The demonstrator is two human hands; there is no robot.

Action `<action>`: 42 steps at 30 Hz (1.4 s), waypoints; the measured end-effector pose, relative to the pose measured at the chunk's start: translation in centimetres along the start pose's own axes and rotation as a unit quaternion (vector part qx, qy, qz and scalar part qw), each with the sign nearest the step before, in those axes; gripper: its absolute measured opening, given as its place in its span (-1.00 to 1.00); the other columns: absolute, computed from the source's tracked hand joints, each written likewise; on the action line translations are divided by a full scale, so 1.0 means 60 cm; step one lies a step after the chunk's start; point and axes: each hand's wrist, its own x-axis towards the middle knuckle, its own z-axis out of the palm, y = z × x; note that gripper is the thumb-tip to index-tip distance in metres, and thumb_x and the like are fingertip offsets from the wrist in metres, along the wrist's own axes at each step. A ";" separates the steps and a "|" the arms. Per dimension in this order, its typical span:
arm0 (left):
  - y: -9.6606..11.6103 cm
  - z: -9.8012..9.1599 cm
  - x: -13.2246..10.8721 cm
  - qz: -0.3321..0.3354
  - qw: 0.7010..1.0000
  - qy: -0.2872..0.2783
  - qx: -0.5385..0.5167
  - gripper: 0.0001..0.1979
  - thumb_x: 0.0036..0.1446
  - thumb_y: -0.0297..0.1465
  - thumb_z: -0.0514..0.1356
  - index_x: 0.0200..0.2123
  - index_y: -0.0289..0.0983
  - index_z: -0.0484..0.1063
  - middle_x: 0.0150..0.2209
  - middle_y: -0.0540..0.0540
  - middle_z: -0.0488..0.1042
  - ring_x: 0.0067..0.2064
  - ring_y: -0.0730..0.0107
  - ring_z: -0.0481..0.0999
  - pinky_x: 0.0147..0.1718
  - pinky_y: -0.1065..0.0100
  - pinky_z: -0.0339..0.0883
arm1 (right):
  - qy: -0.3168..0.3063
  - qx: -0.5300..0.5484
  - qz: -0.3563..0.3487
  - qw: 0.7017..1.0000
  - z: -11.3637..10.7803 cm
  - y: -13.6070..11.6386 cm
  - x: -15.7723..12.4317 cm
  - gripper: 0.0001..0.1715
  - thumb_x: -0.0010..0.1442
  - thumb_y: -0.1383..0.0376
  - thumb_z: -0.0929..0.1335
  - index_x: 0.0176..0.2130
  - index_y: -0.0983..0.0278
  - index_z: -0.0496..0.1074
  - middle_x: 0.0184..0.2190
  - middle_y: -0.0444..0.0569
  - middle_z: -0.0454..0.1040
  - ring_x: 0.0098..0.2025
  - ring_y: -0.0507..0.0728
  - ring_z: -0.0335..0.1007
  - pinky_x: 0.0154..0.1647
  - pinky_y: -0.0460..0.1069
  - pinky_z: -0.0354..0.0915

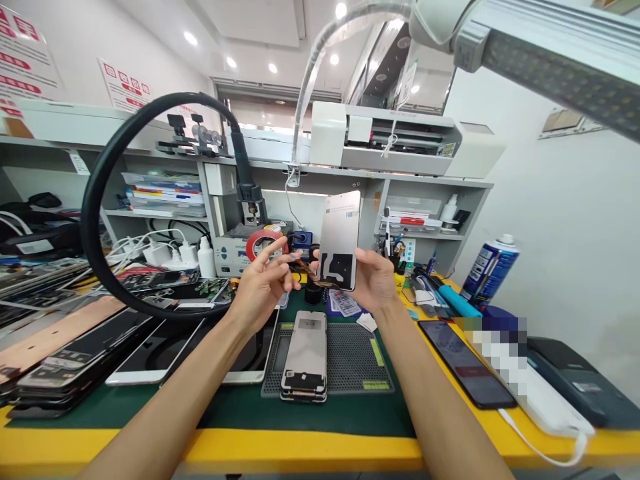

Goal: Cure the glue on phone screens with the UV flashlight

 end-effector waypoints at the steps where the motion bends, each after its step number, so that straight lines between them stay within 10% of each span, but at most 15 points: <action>1: -0.003 -0.002 0.001 0.002 1.000 0.005 0.009 -0.32 0.03 -0.53 0.32 0.24 -0.19 0.32 -0.09 -0.09 0.53 -0.55 0.63 0.38 -0.36 0.27 0.51 | -0.003 0.002 0.000 1.000 0.000 0.001 0.000 -0.29 0.02 -0.10 0.31 0.05 0.23 0.44 -0.05 0.13 0.53 0.11 0.37 0.43 0.06 0.27 0.41; 10: -0.003 0.000 -0.002 0.003 0.999 -0.037 -0.008 -0.39 -0.04 -0.61 0.33 0.12 -0.17 0.47 0.20 -0.20 0.32 -0.15 0.39 0.55 -0.10 0.25 0.49 | -0.028 0.045 0.009 0.999 0.002 0.002 -0.005 -0.28 -0.01 -0.06 0.35 0.06 0.23 0.42 0.02 0.13 0.50 0.02 0.34 0.48 0.00 0.23 0.43; 16: -0.005 -0.001 -0.002 -0.005 0.999 -0.011 0.053 -0.43 0.03 -0.54 0.31 0.16 -0.21 0.45 0.12 -0.23 0.43 -0.48 0.64 0.37 -0.42 0.33 0.42 | -0.055 0.097 0.015 0.994 0.001 0.004 -0.005 -0.35 0.02 -0.01 0.38 0.04 0.25 0.43 0.01 0.14 0.52 -0.05 0.30 0.52 -0.06 0.18 0.45; 21: 0.000 0.002 -0.008 -0.007 0.998 -0.062 0.014 -0.41 0.03 -0.48 0.34 0.18 -0.20 0.45 0.28 -0.21 0.30 0.15 0.10 0.44 0.06 0.17 0.41 | -0.080 0.145 0.026 0.986 0.009 0.017 -0.001 -0.30 -0.01 -0.01 0.40 0.06 0.26 0.41 -0.04 0.12 0.54 -0.13 0.26 0.53 -0.10 0.19 0.47; 28: 0.020 0.003 -0.015 -0.073 0.976 -0.191 -0.072 -0.56 0.12 -0.33 0.31 0.07 -0.32 0.49 -0.38 -0.03 0.35 -0.41 0.43 0.39 -0.48 0.34 0.35 | -0.160 0.218 0.084 0.959 0.036 0.051 0.002 -0.29 0.04 -0.06 0.38 0.08 0.27 0.37 -0.12 0.09 0.56 -0.18 0.23 0.52 -0.06 0.26 0.46; 42: 0.011 -0.025 -0.008 -0.092 0.965 -0.241 -0.036 -0.70 0.12 -0.29 0.36 -0.14 -0.32 0.50 -0.43 -0.12 0.56 -0.50 0.33 0.51 -0.45 0.22 0.50 | -0.166 0.291 0.158 0.929 0.064 0.066 -0.005 -0.32 0.16 -0.09 0.33 0.03 0.37 0.44 -0.16 0.14 0.56 -0.27 0.18 0.50 -0.24 0.02 0.38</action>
